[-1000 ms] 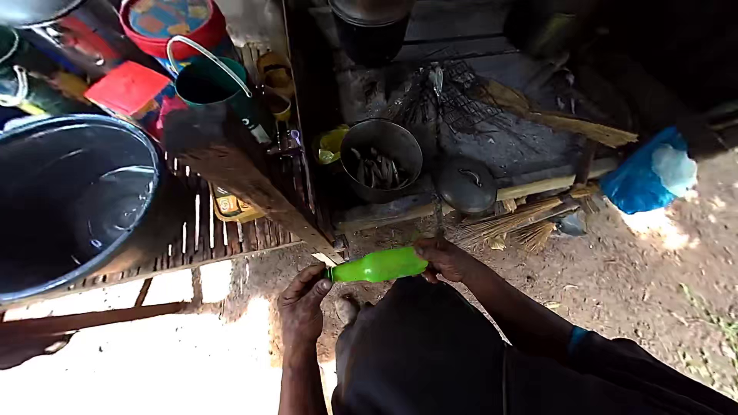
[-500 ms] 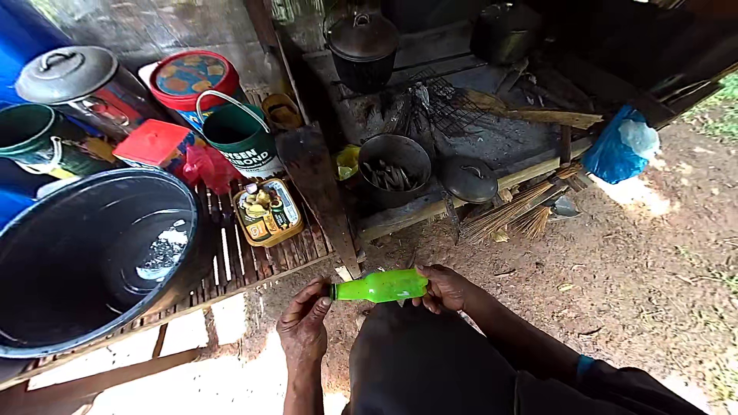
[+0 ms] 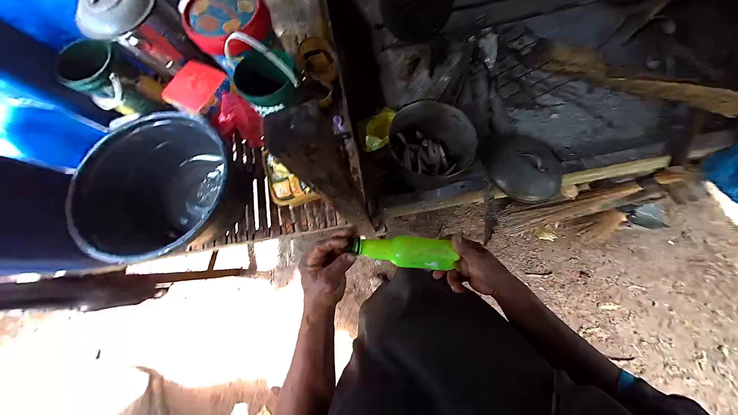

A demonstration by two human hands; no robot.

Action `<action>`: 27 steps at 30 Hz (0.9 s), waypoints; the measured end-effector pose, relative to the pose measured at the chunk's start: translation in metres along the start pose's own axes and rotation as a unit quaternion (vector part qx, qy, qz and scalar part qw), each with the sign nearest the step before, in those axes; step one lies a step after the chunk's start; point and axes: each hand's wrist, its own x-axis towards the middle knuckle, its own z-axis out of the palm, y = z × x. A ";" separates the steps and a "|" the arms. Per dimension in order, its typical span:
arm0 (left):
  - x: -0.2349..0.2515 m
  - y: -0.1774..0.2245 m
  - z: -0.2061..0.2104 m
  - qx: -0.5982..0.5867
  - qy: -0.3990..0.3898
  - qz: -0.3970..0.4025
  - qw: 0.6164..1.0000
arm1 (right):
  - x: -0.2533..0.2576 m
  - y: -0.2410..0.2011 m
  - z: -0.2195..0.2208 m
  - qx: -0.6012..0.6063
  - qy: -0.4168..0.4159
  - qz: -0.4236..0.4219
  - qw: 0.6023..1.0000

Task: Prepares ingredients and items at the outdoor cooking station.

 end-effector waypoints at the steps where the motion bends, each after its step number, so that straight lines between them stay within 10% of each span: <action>1: 0.000 0.000 0.001 -0.001 -0.002 0.007 1.000 | 0.001 -0.004 0.000 -0.018 0.002 0.010 1.000; 8: -0.011 -0.005 -0.017 -0.038 0.040 0.025 0.998 | 0.016 -0.005 -0.004 0.047 -0.183 -0.009 0.982; 12: -0.001 -0.007 -0.040 -0.052 0.011 0.034 0.998 | 0.030 0.000 0.018 0.004 -0.106 -0.034 0.994; 18: 0.021 -0.003 -0.100 -0.050 -0.022 0.031 0.998 | 0.061 0.031 0.072 -0.134 -0.014 -0.363 0.922; 27: 0.070 0.005 -0.162 -0.063 -0.058 0.002 0.996 | 0.096 0.043 0.133 -0.038 0.041 -0.316 0.947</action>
